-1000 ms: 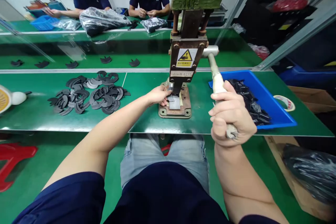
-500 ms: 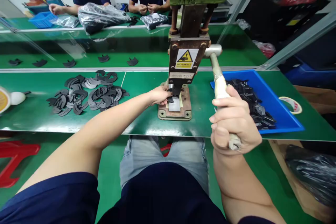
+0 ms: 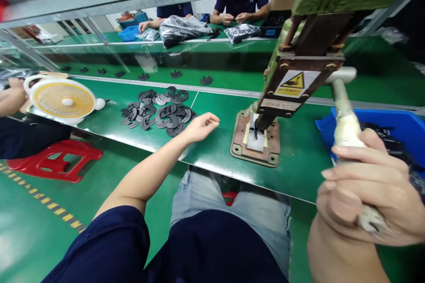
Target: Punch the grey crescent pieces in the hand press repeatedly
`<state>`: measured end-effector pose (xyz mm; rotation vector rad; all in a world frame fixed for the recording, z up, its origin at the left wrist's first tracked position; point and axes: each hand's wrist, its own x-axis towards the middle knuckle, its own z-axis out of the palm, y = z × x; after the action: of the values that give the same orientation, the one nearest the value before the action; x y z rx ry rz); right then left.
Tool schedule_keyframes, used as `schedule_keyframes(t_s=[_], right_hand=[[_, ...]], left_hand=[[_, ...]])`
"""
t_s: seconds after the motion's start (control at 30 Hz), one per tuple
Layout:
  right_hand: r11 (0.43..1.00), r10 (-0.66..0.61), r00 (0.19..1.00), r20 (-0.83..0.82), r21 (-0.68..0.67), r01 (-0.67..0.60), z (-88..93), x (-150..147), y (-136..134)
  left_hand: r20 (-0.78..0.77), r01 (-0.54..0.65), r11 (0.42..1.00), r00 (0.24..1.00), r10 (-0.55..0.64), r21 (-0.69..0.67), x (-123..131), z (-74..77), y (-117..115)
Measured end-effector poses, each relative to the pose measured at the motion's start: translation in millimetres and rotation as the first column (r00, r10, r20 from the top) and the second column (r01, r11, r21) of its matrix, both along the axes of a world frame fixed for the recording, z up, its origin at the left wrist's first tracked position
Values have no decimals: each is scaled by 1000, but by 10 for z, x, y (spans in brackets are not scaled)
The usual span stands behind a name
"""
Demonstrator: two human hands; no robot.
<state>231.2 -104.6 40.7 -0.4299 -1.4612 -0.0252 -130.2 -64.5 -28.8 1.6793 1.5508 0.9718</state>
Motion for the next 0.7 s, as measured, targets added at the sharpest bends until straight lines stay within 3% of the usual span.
schedule_keyframes(t_s=[0.03,0.1,0.17,0.23,0.33,0.43,0.6,0.7], right_hand=[[1000,-3,1000,-5,6,3,1,-11,6],[1000,-15,1000,-14,-1,15,10,-33,10],[1000,-17,1000,-11,21,17,21,-53,10],[999,-22,1000,-15,23,23,29,-71,5],[999,-33,999,-33,-7,32,40,-93,-24],[998,-43,999,-21,-45,42,54,-95,-66],[997,-50,999,-10,-62,49,59,-76,-94],[997,-52,999,-3,-57,51,49,-70,-99]], left_hand=[[-152,-90,996,984,92,23,-275,7,0],[-442,-224,973,869,221,46,-785,31,20],[-661,-237,971,723,200,35,-1169,46,54],[-772,-217,976,623,129,-11,-1386,37,98],[-822,-192,979,566,54,-68,-1445,-17,183],[-827,-183,981,560,45,-70,-1353,-67,279],[-777,-128,992,625,79,-2,-1239,-39,379],[-720,-144,986,675,159,83,-1189,27,387]])
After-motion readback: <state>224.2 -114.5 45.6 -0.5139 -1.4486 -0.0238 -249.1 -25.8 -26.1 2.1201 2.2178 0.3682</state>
